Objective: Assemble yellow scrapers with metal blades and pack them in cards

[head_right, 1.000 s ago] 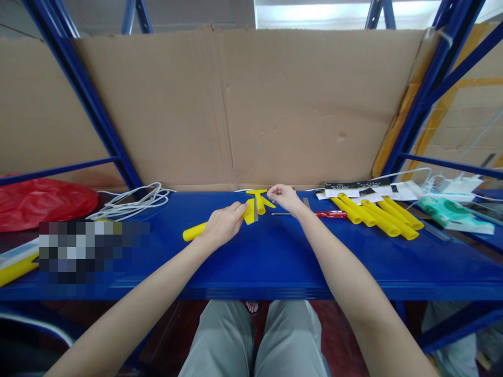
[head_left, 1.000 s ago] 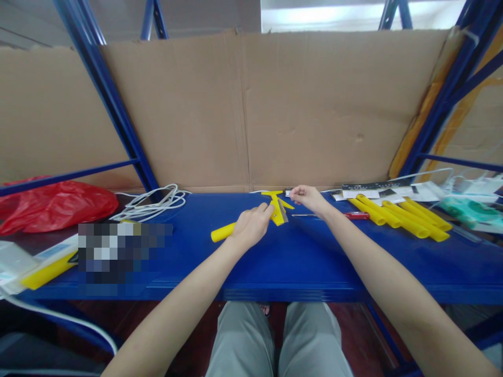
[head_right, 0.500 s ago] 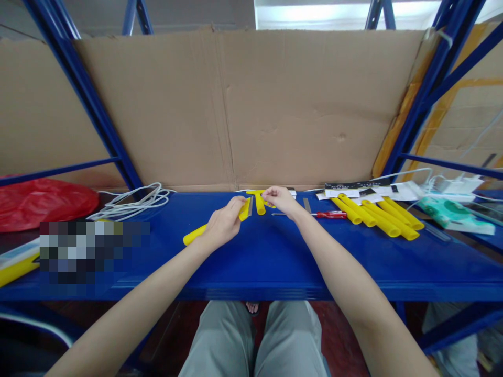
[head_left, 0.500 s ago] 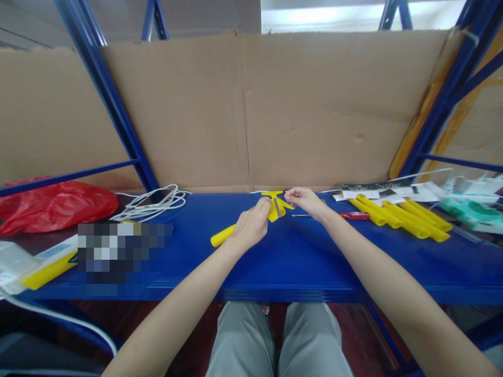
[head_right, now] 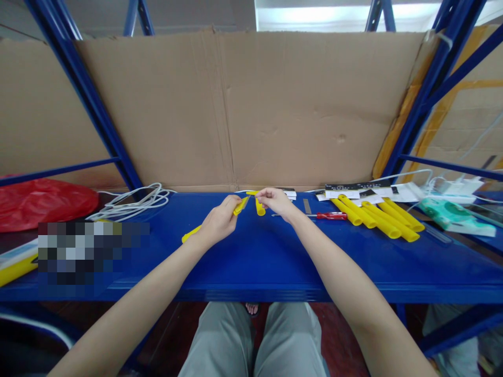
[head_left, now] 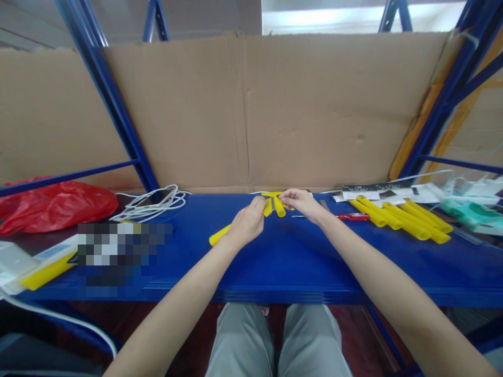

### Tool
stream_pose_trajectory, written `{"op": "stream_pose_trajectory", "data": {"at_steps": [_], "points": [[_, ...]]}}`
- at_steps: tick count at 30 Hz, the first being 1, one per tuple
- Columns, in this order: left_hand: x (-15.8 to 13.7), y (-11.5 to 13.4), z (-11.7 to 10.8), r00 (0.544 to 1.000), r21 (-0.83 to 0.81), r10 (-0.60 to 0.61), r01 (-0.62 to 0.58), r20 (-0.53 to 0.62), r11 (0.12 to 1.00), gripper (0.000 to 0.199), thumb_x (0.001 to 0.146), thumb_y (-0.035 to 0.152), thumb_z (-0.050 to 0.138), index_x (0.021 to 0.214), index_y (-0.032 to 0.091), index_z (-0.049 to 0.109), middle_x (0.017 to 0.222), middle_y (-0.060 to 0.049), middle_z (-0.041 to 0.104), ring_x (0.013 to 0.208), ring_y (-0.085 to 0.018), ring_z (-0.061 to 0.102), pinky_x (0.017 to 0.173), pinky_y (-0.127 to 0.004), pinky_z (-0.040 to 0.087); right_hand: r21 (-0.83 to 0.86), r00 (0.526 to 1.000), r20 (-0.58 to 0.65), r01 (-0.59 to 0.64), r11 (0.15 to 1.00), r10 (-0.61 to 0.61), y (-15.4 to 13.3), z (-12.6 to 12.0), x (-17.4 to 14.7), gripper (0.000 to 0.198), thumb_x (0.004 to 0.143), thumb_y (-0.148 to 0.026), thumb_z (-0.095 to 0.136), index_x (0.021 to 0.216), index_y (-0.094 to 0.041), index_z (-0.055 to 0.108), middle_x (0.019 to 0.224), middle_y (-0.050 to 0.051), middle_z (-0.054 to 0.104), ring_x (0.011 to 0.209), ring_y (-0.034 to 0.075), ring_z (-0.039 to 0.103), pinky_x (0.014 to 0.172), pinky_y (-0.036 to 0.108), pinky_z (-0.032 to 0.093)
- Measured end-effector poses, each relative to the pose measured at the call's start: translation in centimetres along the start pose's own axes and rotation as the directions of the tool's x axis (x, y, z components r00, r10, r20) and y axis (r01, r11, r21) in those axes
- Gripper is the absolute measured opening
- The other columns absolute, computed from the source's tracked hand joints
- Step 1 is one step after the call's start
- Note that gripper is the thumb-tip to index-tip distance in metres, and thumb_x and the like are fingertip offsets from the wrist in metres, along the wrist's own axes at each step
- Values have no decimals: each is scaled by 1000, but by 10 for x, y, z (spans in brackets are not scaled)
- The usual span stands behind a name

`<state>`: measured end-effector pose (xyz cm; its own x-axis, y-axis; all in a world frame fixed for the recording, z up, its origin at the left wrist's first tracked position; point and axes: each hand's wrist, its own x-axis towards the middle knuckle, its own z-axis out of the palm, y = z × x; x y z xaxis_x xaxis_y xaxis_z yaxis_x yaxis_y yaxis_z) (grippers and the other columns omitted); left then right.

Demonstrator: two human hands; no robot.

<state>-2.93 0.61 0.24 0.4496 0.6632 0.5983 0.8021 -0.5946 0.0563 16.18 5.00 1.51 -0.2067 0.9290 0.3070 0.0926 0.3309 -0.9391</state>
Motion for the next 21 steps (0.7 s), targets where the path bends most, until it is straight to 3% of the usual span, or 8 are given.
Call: {"op": "stream_pose_trajectory", "data": {"at_steps": [10,21], "points": [[-2,10,0,996,221,65,-78,63,972,34,83,1,33,110,15,48,126,-12,52,105,-20,58,82,-33,54,-56,990,111,-80,995,86,-6,5,-6,10,62,-12,53,64,-18,61,55,-5,53,51,7,44,55,23,35],[-2,13,3,995,264,42,-65,93,962,35,85,2,33,115,12,49,132,-16,47,108,-21,54,81,-32,54,-97,978,155,-125,987,139,-11,9,-10,12,58,-10,47,59,-17,57,51,-5,51,45,7,42,49,22,34]]}}
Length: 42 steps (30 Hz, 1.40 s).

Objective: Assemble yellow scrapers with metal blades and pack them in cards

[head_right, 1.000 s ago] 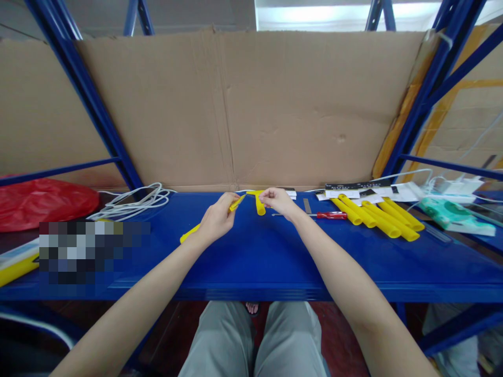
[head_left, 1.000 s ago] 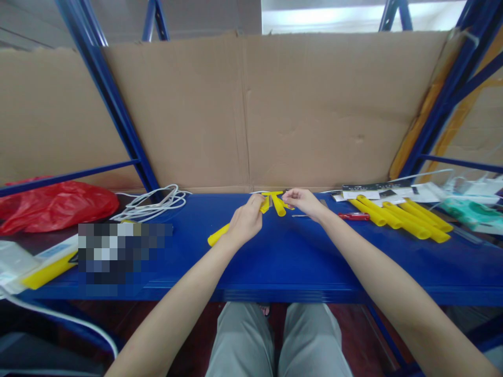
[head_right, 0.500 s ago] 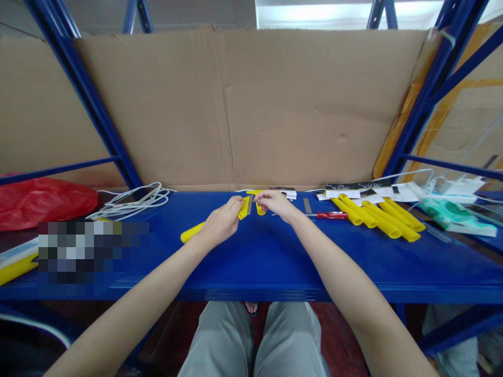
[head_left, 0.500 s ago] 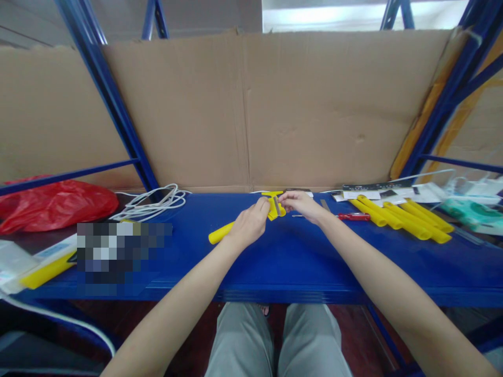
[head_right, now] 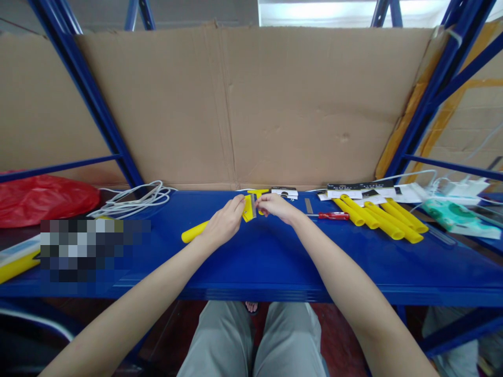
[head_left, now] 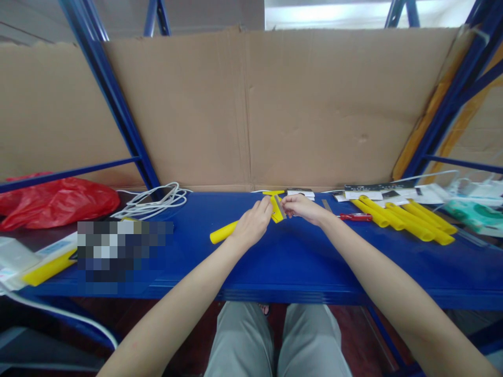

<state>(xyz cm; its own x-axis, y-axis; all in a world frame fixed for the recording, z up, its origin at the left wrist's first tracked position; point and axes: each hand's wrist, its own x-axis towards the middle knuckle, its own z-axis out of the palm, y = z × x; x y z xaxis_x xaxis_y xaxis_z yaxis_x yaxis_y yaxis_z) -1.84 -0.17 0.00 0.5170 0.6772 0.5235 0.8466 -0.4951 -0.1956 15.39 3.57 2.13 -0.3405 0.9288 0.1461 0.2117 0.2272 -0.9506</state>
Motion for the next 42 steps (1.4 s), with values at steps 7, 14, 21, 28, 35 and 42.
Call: {"op": "stream_pose_trajectory", "data": {"at_steps": [7,14,21,28,35,42], "points": [[0,1,-1,999,-7,11,-11,37,1000,38,84,2,35,117,12,50,133,-16,46,107,-22,53,81,-32,54,101,1000,23,-14,995,12,4,-3,0,11,60,-12,52,64,-18,60,52,-5,51,45,7,41,47,21,33],[0,1,0,999,-26,-3,4,39,1000,35,85,2,36,116,11,50,133,-17,45,108,-22,53,81,-32,53,159,995,-33,-86,984,92,6,-4,3,11,57,-8,52,58,-16,61,47,-4,48,43,7,39,43,21,31],[0,1,3,999,-17,-22,22,30,1000,37,85,2,34,117,11,50,132,-17,46,109,-22,53,82,-33,53,267,987,51,-160,950,151,-2,4,-1,11,64,-13,53,54,-17,54,49,-1,51,46,9,44,46,23,35],[0,0,2,999,15,-35,35,30,999,34,86,3,35,116,13,49,131,-16,47,107,-21,55,80,-31,54,357,974,157,-212,910,165,-4,3,-3,11,70,-16,53,61,-15,58,54,1,57,49,10,48,50,24,39],[-1,3,1,998,24,-41,40,42,999,30,89,6,34,113,17,48,120,-11,52,100,-18,59,79,-30,53,252,983,149,-144,957,109,0,11,-2,7,67,-15,66,62,-15,60,54,-2,56,50,8,48,48,21,38],[0,4,-4,987,39,-94,89,132,995,26,89,7,34,110,13,48,97,-11,60,89,-20,62,76,-31,51,200,984,166,-104,974,71,-1,10,-3,11,64,-17,70,59,-14,61,52,-3,56,49,7,48,47,20,39]]}}
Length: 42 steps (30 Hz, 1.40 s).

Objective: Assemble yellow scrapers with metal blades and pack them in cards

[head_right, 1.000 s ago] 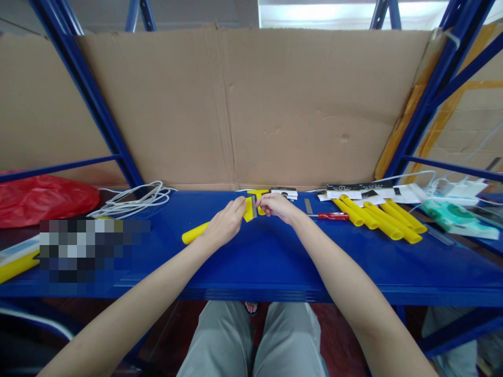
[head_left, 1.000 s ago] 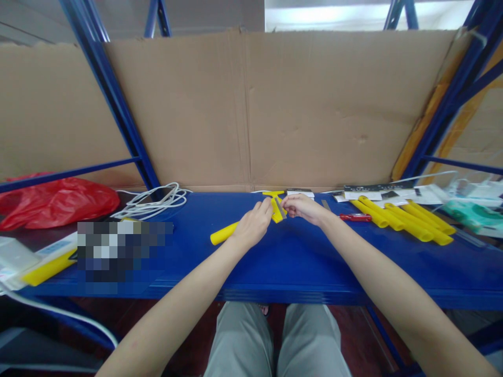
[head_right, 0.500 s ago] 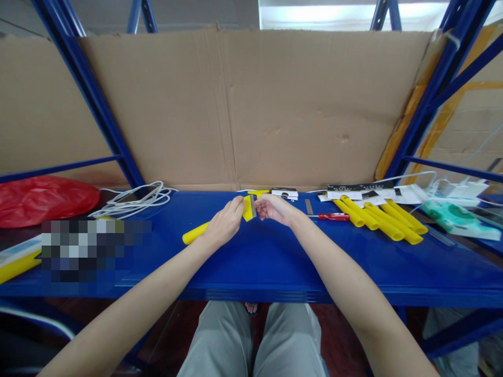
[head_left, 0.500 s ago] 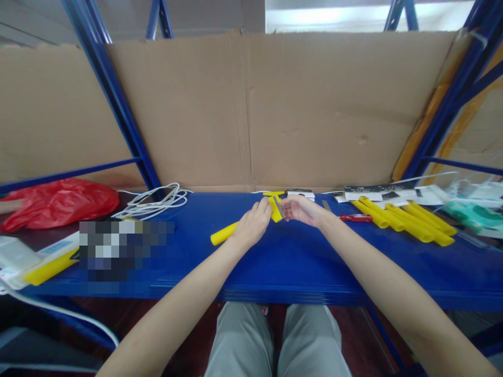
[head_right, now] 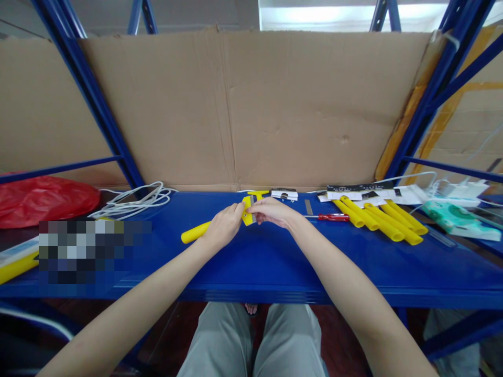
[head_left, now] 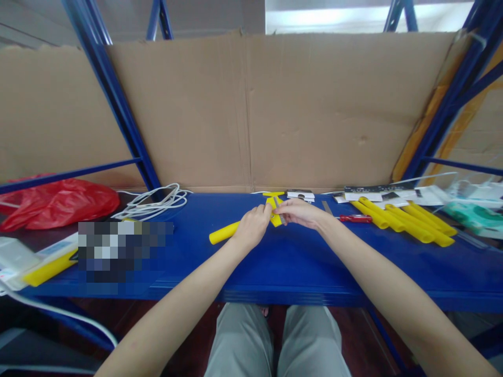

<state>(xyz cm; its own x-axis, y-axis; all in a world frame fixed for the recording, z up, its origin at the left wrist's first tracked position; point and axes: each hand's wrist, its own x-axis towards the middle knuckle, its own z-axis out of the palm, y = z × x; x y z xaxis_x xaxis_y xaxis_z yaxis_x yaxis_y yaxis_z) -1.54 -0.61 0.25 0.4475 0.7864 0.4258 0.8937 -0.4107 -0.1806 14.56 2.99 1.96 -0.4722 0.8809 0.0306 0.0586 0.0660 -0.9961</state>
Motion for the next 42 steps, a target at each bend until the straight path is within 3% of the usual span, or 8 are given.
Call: {"op": "stream_pose_trajectory", "data": {"at_steps": [9,15,18,21,23,26,34,42], "points": [[0,0,1,999,-65,-13,10,-38,998,35,85,6,37,117,14,49,97,-10,63,90,-19,63,77,-30,51,14,1000,21,-20,1000,20,1,-2,1,15,64,-20,74,60,-15,61,53,-2,56,50,8,48,48,21,40],[8,-2,-4,977,-377,-142,72,-160,923,38,81,3,44,115,13,56,103,-11,65,97,-21,63,85,-33,49,187,1000,15,4,982,-7,-8,-13,-4,13,75,-25,65,69,-15,66,62,2,60,56,9,49,53,23,40],[23,-7,-16,941,-652,-315,164,-121,740,15,81,9,52,89,13,64,82,-7,67,81,-19,65,77,-30,50,185,998,-61,37,982,-26,-7,-21,-2,6,73,-17,64,72,-14,69,62,2,60,56,9,49,54,22,40],[40,-11,-29,884,-894,-434,326,173,308,20,83,11,51,64,12,56,54,-1,55,47,-10,52,52,-22,44,178,987,-144,91,980,-65,-2,-24,2,7,70,-11,66,73,-14,70,63,1,60,57,8,50,57,22,41],[48,-13,-32,848,-930,-401,367,346,-26,20,83,6,49,65,13,52,52,1,53,37,-5,41,41,-19,37,172,976,-201,119,978,-83,2,-24,5,8,69,-9,67,72,-15,70,65,1,61,58,8,51,60,23,43],[53,-12,-24,795,-849,-309,448,521,-278,20,82,-1,47,69,12,53,51,2,52,36,-4,40,39,-16,34,158,965,-254,107,982,-65,6,-22,8,8,68,-7,68,69,-15,67,64,0,61,57,8,52,61,23,46],[43,-10,6,693,-689,-196,559,694,-461,23,86,0,40,69,11,51,50,1,49,36,-5,39,37,-15,35,119,949,-312,76,990,-35,10,-21,10,13,67,-3,65,62,-15,61,57,0,58,52,8,52,56,23,45],[36,-5,7,698,-646,-90,595,710,-478,23,87,0,39,71,10,53,49,0,49,33,-5,37,33,-14,31,-32,950,-274,149,988,-152,19,-13,13,5,65,-15,69,64,-17,65,58,-3,59,52,8,49,56,23,41]]}}
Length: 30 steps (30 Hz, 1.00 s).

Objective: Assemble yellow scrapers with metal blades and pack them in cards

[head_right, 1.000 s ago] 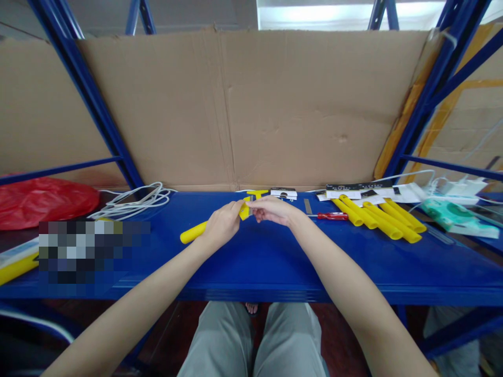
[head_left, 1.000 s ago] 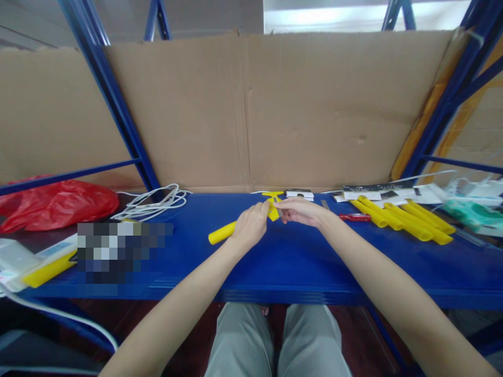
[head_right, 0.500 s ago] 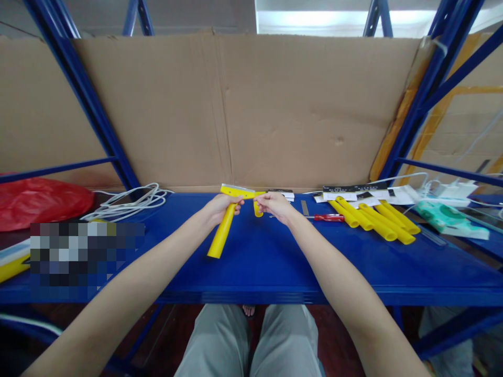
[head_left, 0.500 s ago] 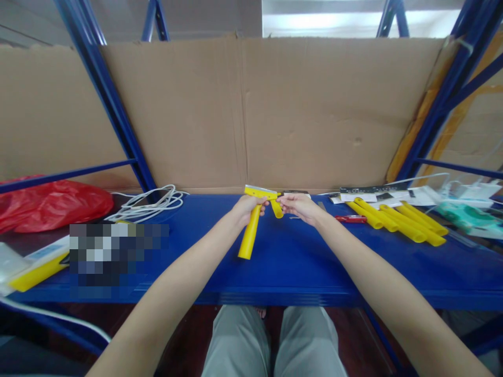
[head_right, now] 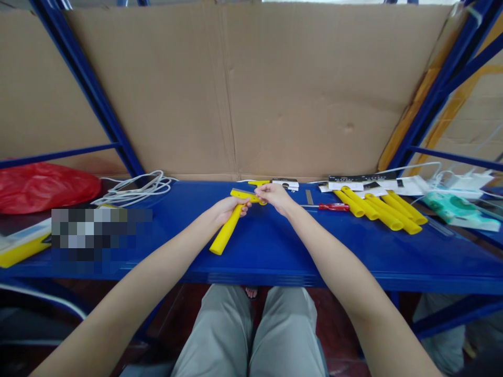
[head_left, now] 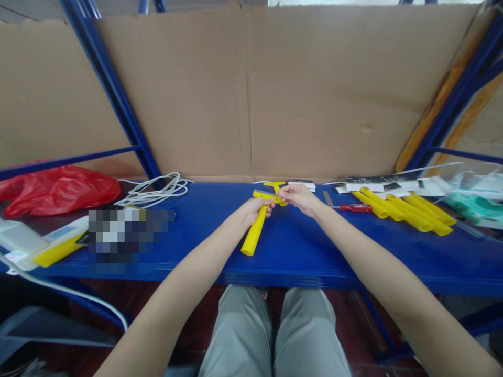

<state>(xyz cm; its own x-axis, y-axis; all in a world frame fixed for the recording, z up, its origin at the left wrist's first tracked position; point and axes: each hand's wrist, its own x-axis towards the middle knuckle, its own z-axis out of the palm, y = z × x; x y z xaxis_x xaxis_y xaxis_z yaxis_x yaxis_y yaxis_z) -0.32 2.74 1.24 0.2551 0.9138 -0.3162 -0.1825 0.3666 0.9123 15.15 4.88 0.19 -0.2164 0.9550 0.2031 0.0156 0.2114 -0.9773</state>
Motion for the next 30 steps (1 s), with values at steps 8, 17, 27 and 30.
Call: {"op": "stream_pose_trajectory", "data": {"at_steps": [8,17,27,30], "points": [[-1,-2,5,998,-56,51,-52,-25,997,25,87,1,39,68,11,52,50,0,49,34,-4,38,35,-14,31,-276,989,-92,89,957,-119,4,6,2,7,67,-14,64,61,-17,66,66,1,66,61,11,54,66,28,44],[-3,-2,8,999,-81,42,-44,-27,996,26,88,2,39,68,11,51,48,1,46,34,-4,37,34,-13,31,-281,977,-166,80,956,-131,10,6,4,3,64,-22,68,64,-19,69,74,1,70,74,16,62,78,32,48],[-2,-4,9,999,-85,46,-48,-20,995,26,89,2,38,69,11,50,49,0,48,35,-4,38,35,-13,31,-224,977,-187,55,973,-98,12,9,5,3,64,-22,67,64,-18,68,75,2,71,77,16,64,84,33,47],[0,-4,8,999,-90,38,-39,-13,995,26,89,2,37,69,12,50,49,1,46,35,-4,36,35,-13,31,-248,976,-181,71,966,-118,13,9,6,3,64,-21,67,64,-18,67,73,2,70,76,16,63,82,33,48]]}}
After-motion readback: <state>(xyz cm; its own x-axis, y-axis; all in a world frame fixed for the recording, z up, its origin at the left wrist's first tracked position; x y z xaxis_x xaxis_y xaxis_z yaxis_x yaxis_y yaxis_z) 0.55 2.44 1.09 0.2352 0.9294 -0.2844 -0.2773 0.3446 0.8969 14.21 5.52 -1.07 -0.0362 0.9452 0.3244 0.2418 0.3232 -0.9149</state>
